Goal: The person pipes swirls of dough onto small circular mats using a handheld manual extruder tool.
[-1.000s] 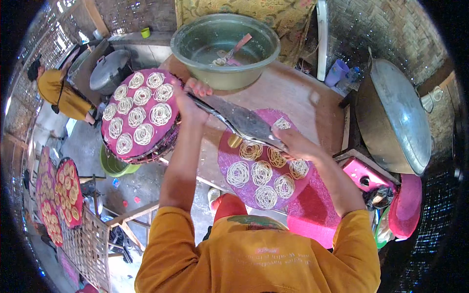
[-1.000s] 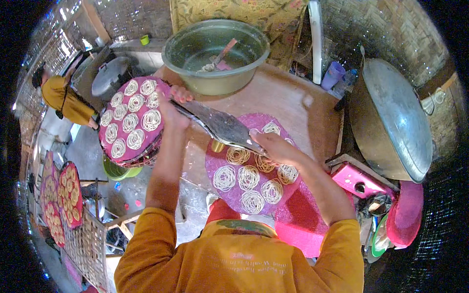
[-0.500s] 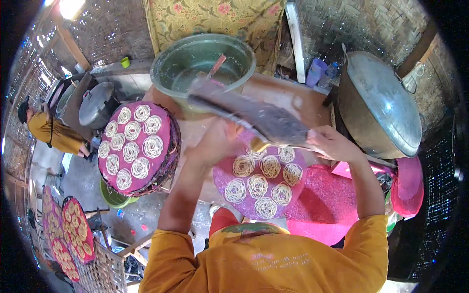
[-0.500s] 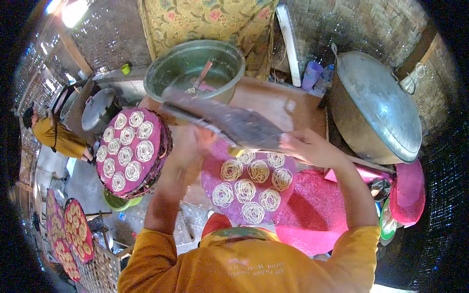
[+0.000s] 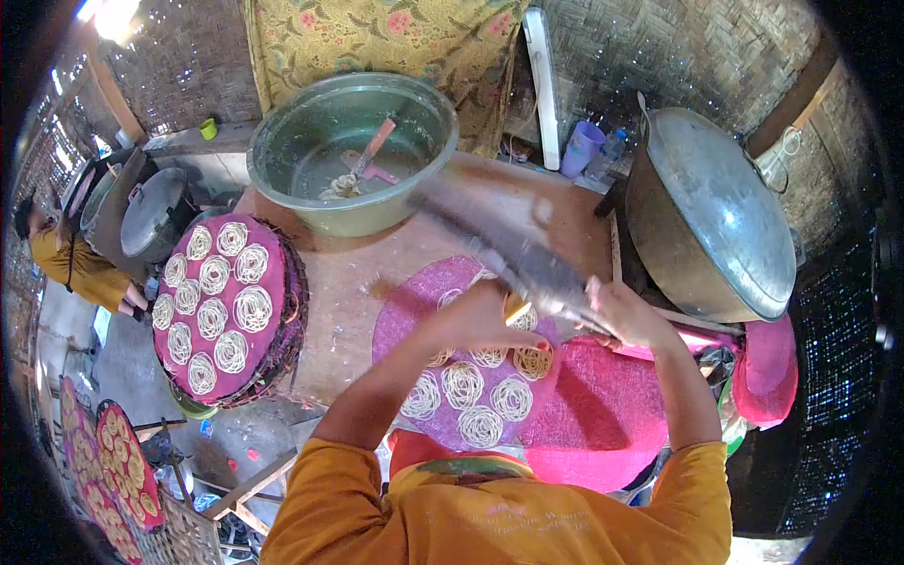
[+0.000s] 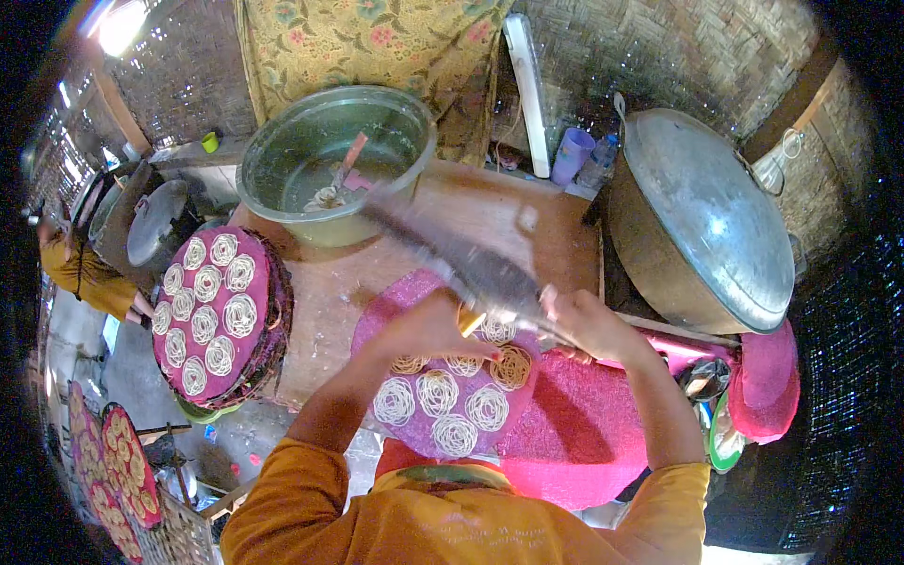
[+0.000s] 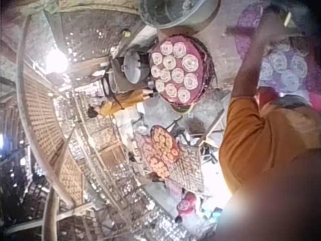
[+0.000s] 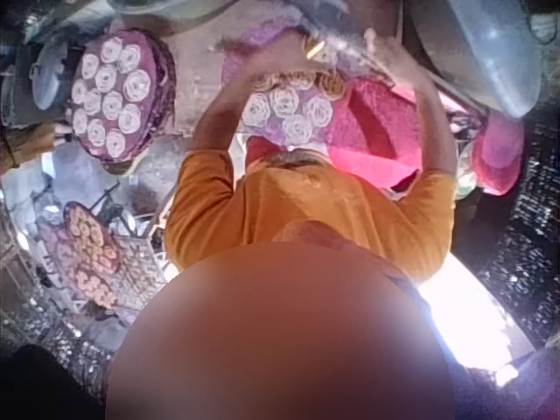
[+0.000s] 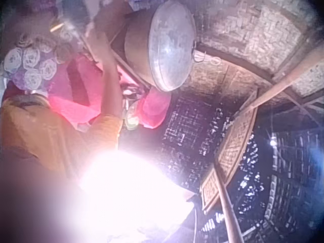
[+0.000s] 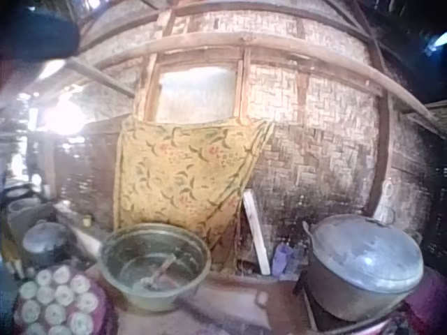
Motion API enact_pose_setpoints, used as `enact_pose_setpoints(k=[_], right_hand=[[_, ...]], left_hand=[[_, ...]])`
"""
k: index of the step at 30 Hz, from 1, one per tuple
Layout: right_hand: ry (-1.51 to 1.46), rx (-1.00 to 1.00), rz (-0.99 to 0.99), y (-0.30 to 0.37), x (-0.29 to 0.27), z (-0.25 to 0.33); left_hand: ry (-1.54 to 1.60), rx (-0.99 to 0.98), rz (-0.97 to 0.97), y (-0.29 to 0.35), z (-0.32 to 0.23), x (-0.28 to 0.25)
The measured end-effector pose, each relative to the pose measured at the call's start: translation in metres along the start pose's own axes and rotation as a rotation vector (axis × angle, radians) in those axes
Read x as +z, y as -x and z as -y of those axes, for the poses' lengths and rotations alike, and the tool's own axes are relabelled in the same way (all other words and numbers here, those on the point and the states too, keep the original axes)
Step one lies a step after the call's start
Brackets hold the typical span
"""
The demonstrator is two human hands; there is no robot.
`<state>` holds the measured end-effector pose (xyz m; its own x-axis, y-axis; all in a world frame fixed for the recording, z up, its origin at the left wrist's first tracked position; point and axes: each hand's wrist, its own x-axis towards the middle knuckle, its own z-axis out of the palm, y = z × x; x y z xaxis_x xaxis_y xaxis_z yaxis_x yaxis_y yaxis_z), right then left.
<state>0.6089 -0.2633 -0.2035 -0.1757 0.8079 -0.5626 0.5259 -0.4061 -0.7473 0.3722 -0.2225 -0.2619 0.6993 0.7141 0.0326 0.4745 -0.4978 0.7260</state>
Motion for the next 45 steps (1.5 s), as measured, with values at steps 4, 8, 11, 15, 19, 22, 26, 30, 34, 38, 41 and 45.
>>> enact_pose_setpoints(k=[4,8,11,15,19,22,26,30,34,38,41,45], right_hand=[[0.593,-0.475,-0.140,-0.001,0.017,-0.006],[0.335,-0.553,0.128,-0.044,0.029,-0.043],[0.131,-1.364,-0.124,-0.038,0.064,0.017],[0.417,-1.553,0.211,0.048,0.069,0.104],[0.197,-1.219,-0.044,0.031,0.076,0.122],[-0.008,-1.165,-0.387,-0.001,0.056,0.119],[-0.420,-0.847,-0.645,0.012,-0.004,0.113],[-1.300,-1.155,-0.737,-0.025,-0.001,0.107],[-1.544,-0.962,-0.274,-0.084,0.084,0.099],[0.143,-0.554,-0.337,-0.165,0.081,-0.022],[0.615,-0.580,-0.326,-0.170,0.097,-0.050],[1.038,-0.448,-0.269,-0.160,0.113,-0.032]], left_hand=[[0.803,-0.367,0.240,0.044,-0.019,0.044],[1.502,-0.268,0.542,0.070,-0.024,0.084],[2.053,-0.170,1.027,0.074,0.001,0.072],[1.032,-0.072,0.092,0.089,-0.051,0.008],[0.588,-0.340,0.057,0.069,-0.003,-0.001],[0.332,-0.266,-0.036,0.098,-0.032,-0.042],[0.092,-0.237,-0.429,0.140,0.003,-0.066],[0.701,-0.225,-0.821,0.148,0.078,-0.050],[1.310,0.254,-1.172,0.129,0.033,-0.079],[0.969,0.593,-1.289,0.139,-0.008,-0.135],[0.605,0.179,-1.156,0.175,0.037,-0.144],[0.729,0.073,-1.286,0.203,0.037,-0.172]])
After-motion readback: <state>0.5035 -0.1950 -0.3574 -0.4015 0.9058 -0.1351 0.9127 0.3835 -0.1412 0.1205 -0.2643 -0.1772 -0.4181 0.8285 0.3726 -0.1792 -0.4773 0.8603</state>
